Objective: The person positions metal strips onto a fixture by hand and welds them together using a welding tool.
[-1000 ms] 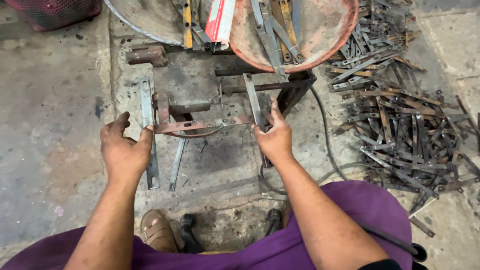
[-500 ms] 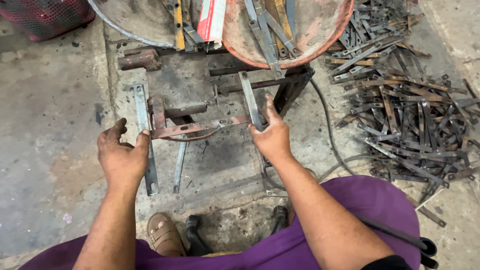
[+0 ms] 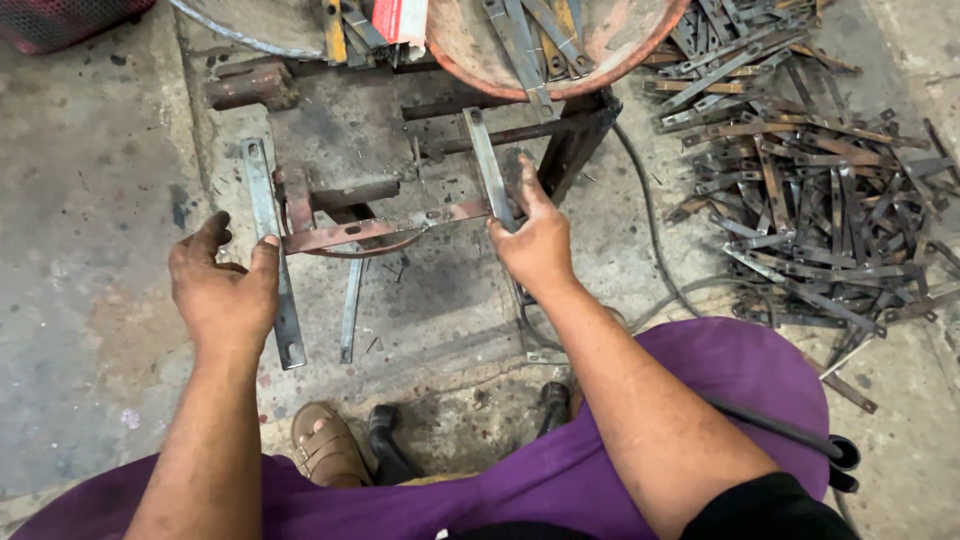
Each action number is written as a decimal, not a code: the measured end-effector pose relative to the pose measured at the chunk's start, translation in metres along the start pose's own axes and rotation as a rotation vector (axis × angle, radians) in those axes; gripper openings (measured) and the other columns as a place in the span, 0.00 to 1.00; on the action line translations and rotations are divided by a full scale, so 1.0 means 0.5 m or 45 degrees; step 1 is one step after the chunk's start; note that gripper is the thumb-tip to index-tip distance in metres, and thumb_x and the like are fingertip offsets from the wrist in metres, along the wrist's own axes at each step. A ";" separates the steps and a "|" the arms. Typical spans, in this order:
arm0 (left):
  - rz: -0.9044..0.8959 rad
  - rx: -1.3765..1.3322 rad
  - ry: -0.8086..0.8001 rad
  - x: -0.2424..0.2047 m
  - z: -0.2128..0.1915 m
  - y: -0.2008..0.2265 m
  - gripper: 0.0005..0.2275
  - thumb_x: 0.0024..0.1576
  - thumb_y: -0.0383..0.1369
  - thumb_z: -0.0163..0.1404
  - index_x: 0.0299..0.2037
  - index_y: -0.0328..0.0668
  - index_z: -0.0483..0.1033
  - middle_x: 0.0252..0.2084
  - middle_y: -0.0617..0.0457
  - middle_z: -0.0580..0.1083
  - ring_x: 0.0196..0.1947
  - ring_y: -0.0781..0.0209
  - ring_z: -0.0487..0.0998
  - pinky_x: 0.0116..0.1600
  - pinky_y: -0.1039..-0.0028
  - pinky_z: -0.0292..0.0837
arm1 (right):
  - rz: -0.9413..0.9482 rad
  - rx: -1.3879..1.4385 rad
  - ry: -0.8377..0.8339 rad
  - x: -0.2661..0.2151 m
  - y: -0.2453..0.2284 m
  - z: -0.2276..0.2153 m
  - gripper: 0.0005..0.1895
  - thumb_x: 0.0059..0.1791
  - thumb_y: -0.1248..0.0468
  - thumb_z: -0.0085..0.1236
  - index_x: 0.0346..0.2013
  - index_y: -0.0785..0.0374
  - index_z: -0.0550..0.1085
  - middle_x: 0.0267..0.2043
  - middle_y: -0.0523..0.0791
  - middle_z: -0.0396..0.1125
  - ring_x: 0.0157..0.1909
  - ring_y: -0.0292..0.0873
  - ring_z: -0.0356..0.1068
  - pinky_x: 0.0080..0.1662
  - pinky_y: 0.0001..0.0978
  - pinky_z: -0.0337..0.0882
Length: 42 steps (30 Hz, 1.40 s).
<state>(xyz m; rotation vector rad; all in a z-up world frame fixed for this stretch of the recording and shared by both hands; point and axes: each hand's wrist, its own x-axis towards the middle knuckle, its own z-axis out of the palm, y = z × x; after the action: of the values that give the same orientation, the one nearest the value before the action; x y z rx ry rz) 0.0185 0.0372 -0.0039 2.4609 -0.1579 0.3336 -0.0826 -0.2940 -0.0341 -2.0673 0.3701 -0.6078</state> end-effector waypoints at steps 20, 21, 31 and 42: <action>-0.037 -0.074 -0.006 0.005 -0.004 0.005 0.24 0.57 0.36 0.63 0.62 0.33 0.75 0.54 0.39 0.72 0.37 0.54 0.76 0.45 0.66 0.74 | 0.017 -0.087 0.014 -0.003 0.000 0.003 0.48 0.41 0.66 0.68 0.73 0.62 0.58 0.60 0.61 0.69 0.61 0.57 0.73 0.58 0.39 0.72; -0.031 -0.070 0.000 0.006 -0.006 0.007 0.24 0.57 0.36 0.63 0.62 0.33 0.75 0.54 0.39 0.72 0.37 0.54 0.76 0.45 0.66 0.74 | 0.014 -0.079 0.018 -0.002 -0.003 0.002 0.48 0.41 0.66 0.68 0.73 0.62 0.58 0.60 0.61 0.69 0.61 0.57 0.73 0.58 0.39 0.72; -0.051 -0.092 0.009 0.044 -0.029 0.081 0.23 0.54 0.36 0.61 0.59 0.36 0.77 0.50 0.41 0.75 0.31 0.53 0.75 0.41 0.65 0.73 | -0.081 -0.332 0.085 0.029 -0.069 -0.035 0.36 0.41 0.59 0.71 0.63 0.62 0.71 0.43 0.62 0.72 0.45 0.64 0.71 0.50 0.49 0.71; 0.027 0.415 -0.383 0.356 0.228 0.267 0.21 0.58 0.46 0.55 0.52 0.37 0.77 0.57 0.36 0.73 0.56 0.39 0.74 0.58 0.55 0.70 | -0.202 -0.151 -0.023 0.035 -0.146 -0.072 0.28 0.41 0.62 0.69 0.56 0.61 0.76 0.38 0.55 0.75 0.40 0.57 0.75 0.44 0.44 0.74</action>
<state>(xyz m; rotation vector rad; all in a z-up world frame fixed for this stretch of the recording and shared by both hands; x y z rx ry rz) 0.1863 -0.1433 0.0367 2.8243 -0.2747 -0.0076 -0.0860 -0.2889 0.0491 -2.2292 0.2373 -0.6753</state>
